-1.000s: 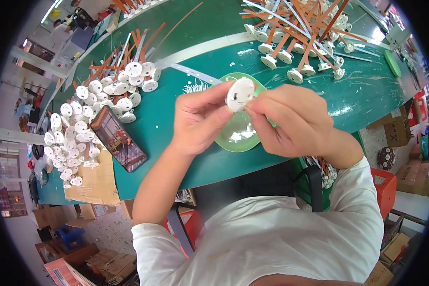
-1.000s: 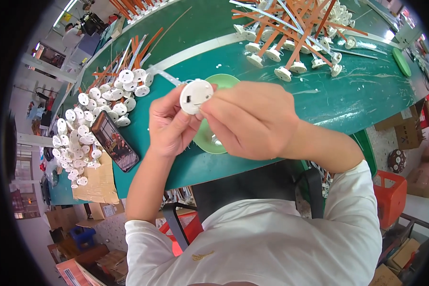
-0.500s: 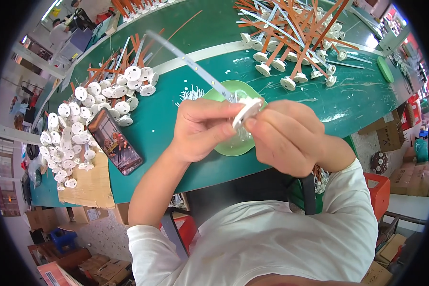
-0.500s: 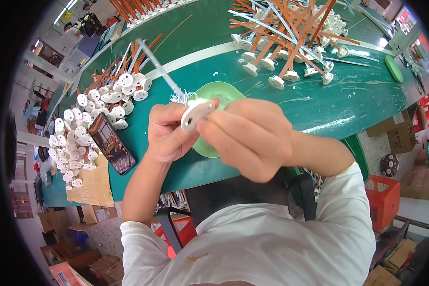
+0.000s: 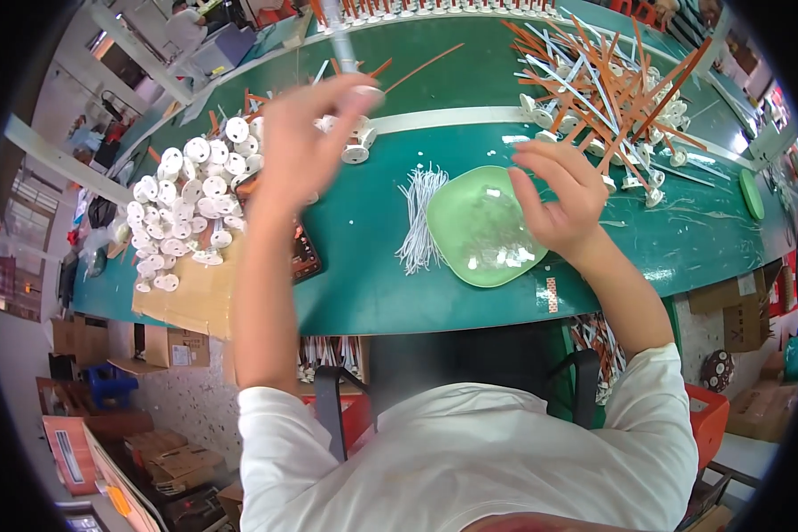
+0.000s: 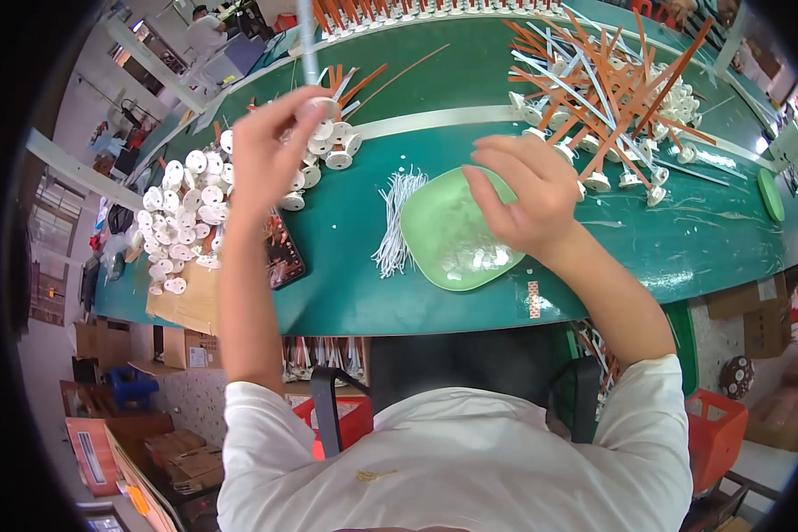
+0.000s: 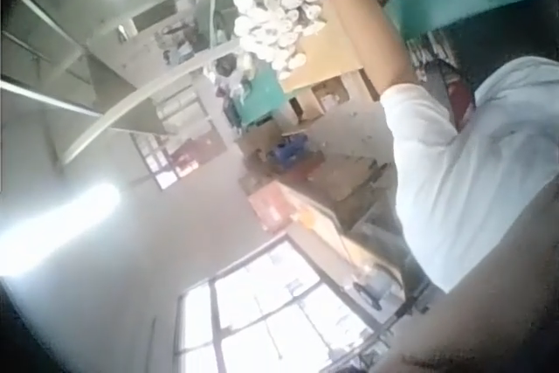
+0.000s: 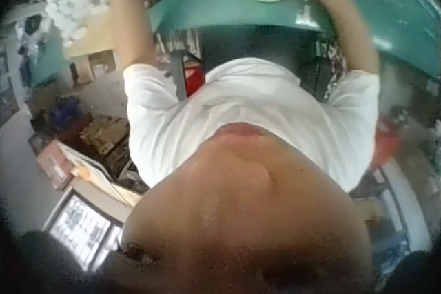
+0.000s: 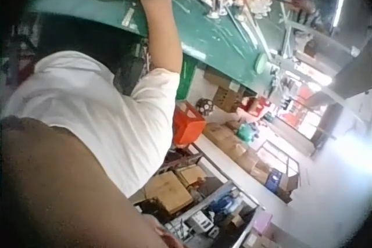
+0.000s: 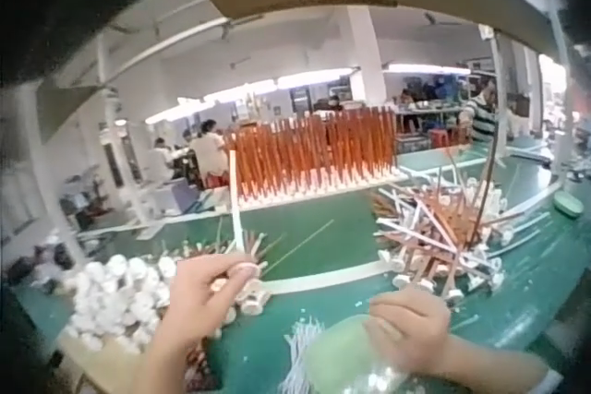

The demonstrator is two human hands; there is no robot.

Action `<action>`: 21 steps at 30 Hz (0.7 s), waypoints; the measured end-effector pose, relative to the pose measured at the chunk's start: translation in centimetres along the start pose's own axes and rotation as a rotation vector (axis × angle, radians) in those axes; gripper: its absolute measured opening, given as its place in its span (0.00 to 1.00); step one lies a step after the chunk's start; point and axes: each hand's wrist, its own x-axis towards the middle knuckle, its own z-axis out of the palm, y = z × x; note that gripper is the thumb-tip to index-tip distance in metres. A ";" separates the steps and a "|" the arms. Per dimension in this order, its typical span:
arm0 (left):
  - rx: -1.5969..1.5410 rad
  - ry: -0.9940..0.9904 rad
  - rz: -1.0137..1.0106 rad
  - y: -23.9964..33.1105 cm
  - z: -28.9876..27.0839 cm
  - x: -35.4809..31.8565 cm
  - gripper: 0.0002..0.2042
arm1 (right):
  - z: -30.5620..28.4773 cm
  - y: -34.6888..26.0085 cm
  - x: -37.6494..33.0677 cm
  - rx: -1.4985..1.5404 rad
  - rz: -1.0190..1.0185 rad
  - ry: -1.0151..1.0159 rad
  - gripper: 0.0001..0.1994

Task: Assembling small electronic components by threading wires through plastic bases at a manual workstation.

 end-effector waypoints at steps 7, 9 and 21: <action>0.779 -0.508 -0.112 -10.2 -5.0 1.5 0.14 | 1.5 1.8 -0.5 -0.085 0.074 -0.006 0.05; 0.850 -0.365 -0.004 -7.2 -3.2 1.0 0.16 | 1.7 2.2 -0.4 -0.030 0.112 -0.002 0.05; -0.079 0.197 0.187 -0.8 10.6 -5.2 0.09 | -10.2 11.1 2.4 -0.851 0.739 -0.657 0.08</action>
